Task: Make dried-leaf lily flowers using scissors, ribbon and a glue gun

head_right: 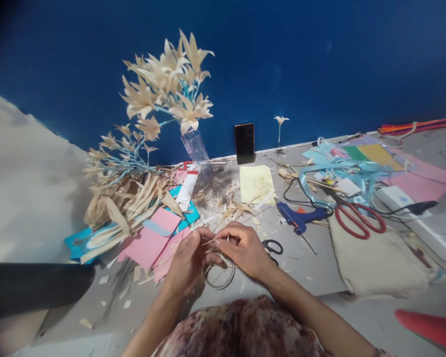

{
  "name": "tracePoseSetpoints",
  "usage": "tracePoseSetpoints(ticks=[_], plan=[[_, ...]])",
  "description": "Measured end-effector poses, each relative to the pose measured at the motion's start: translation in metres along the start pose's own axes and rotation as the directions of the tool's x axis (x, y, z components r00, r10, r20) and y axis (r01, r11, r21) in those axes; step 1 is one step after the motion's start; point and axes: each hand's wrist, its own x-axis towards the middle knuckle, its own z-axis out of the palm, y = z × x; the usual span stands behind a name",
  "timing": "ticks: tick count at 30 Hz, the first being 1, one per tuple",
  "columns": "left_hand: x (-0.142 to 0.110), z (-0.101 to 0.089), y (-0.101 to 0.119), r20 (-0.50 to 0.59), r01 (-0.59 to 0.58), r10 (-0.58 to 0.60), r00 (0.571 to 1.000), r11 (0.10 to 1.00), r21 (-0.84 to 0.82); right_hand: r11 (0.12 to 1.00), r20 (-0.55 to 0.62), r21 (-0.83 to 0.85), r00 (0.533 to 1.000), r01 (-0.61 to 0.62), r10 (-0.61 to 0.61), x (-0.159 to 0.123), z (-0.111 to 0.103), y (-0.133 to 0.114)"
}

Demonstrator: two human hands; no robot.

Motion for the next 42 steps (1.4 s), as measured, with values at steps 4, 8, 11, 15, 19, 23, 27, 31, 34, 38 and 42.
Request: tracePoseSetpoints(ticks=[4, 8, 11, 15, 19, 23, 27, 31, 34, 38, 42], plan=[[0.000, -0.002, 0.001, 0.050, 0.037, -0.037, 0.998, 0.999, -0.004, 0.999, -0.020, -0.041, 1.000, 0.002, -0.003, -0.001, 0.001, 0.001], [0.000, -0.002, 0.000, 0.025, 0.041, -0.042, 0.999, 0.999, 0.033, 0.998, -0.021, -0.056, 1.000, 0.001, -0.002, -0.001, 0.001, -0.002], [0.000, -0.001, 0.000, 0.006, 0.031, -0.031, 0.999, 0.999, 0.006, 0.999, -0.013, -0.027, 1.000, -0.020, 0.020, -0.002, 0.000, -0.004], [0.001, 0.001, 0.001, 0.018, 0.071, -0.070, 0.997, 0.996, -0.062, 0.998, 0.027, 0.029, 0.998, -0.054, 0.053, -0.001, -0.003, -0.006], [0.001, 0.000, 0.000, 0.049, 0.099, -0.096, 0.994, 0.993, -0.063, 0.997, 0.060, 0.057, 0.997, -0.047, 0.043, -0.001, -0.005, -0.006], [0.000, -0.002, 0.000, 0.067, 0.135, -0.136, 0.988, 0.991, 0.019, 0.978, 0.088, 0.178, 0.991, -0.112, 0.098, -0.001, -0.005, -0.005], [-0.001, -0.001, 0.001, 0.031, 0.121, -0.128, 0.991, 0.977, 0.176, 0.958, 0.062, 0.243, 0.989, -0.149, 0.138, -0.002, -0.002, -0.002], [-0.002, 0.002, 0.003, 0.060, 0.108, -0.125, 0.990, 0.967, 0.230, 0.918, 0.064, 0.341, 0.979, -0.206, 0.195, -0.001, -0.001, 0.004], [-0.003, 0.004, 0.003, 0.075, 0.138, -0.152, 0.985, 0.976, 0.169, 0.896, 0.077, 0.376, 0.972, -0.236, 0.224, -0.001, -0.005, 0.007], [-0.002, 0.005, 0.003, 0.086, 0.151, -0.163, 0.983, 0.980, 0.126, 0.905, 0.159, 0.365, 0.972, -0.220, 0.172, -0.001, -0.010, 0.003], [-0.001, 0.006, 0.002, 0.082, 0.143, -0.155, 0.985, 0.981, 0.130, 0.904, 0.168, 0.370, 0.972, -0.216, 0.164, -0.002, -0.011, -0.002]])
